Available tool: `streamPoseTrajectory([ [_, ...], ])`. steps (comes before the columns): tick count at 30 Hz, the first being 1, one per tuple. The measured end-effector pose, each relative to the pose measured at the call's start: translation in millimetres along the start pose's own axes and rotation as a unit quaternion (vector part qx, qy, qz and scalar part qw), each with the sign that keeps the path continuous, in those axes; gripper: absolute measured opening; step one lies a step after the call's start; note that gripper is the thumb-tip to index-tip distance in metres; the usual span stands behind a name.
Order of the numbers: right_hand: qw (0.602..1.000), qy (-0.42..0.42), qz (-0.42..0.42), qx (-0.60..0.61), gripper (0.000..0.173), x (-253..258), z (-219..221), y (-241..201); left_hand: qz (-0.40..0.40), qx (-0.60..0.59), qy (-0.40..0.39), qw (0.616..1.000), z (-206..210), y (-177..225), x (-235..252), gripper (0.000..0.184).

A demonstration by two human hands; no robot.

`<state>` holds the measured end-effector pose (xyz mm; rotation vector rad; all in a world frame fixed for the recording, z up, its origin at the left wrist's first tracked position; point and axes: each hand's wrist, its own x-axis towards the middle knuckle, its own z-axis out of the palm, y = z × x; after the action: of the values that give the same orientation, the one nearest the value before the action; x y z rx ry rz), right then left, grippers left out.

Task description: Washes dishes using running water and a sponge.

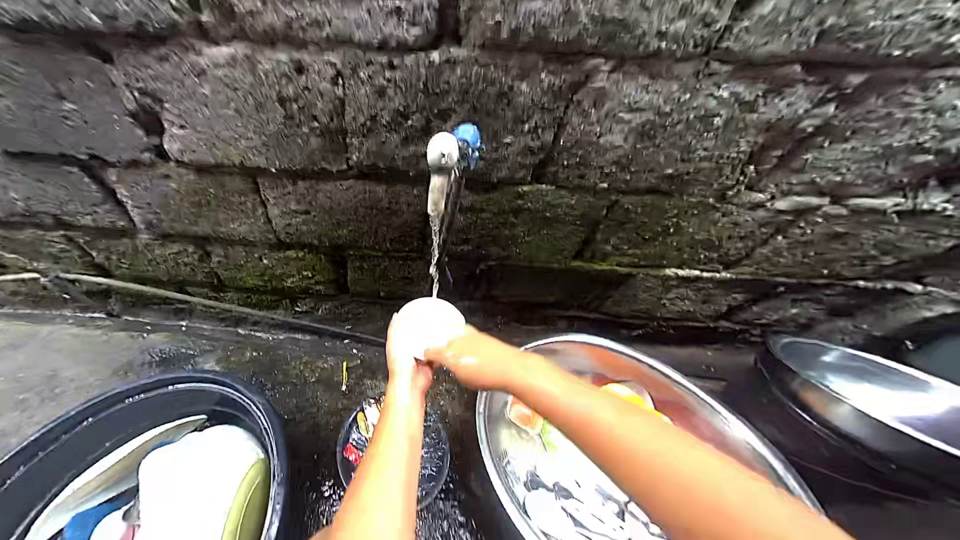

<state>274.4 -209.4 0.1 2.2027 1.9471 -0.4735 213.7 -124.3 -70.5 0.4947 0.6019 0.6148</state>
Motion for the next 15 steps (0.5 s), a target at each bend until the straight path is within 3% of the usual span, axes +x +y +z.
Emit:
streamPoseTrajectory([
  [2, 0.999, -0.039, -0.006, -0.013, 0.029, 3.6, -11.1, 8.7, -0.071, 0.049, 0.011, 0.996, -6.9, 7.2, 3.7, 0.06],
  [4, 0.996, -0.068, -0.022, 0.044, 0.03, 10.4, -21.9, 17.3, -0.088, 0.117, 0.012, 0.989, -16.2, 9.9, 7.1, 0.056],
  [7, 0.973, -0.027, -0.028, 0.229, 0.03, 19.8, -24.4, 37.9, -0.04, 0.182, 0.011, 0.982, -27.0, 11.8, 12.8, 0.066],
  [9, 0.936, 0.033, 0.019, 0.349, 0.031, 24.4, -21.7, 49.1, -0.024, 0.201, -0.03, 0.979, -31.2, 17.3, 12.9, 0.069],
  [11, 0.892, 0.104, 0.094, 0.429, 0.035, 33.4, -25.7, 51.5, -0.025, 0.21, -0.073, 0.975, -26.7, 23.1, 10.1, 0.059],
  [13, 0.875, 0.155, 0.16, 0.429, 0.035, 43.7, -35.2, 43.8, -0.027, 0.188, -0.078, 0.979, -11.8, 24.6, 1.3, 0.05],
  [15, 0.9, 0.191, 0.204, 0.333, 0.033, 56.3, -38.0, 30.7, -0.022, 0.149, -0.071, 0.986, 1.2, 24.0, -4.3, 0.046],
])
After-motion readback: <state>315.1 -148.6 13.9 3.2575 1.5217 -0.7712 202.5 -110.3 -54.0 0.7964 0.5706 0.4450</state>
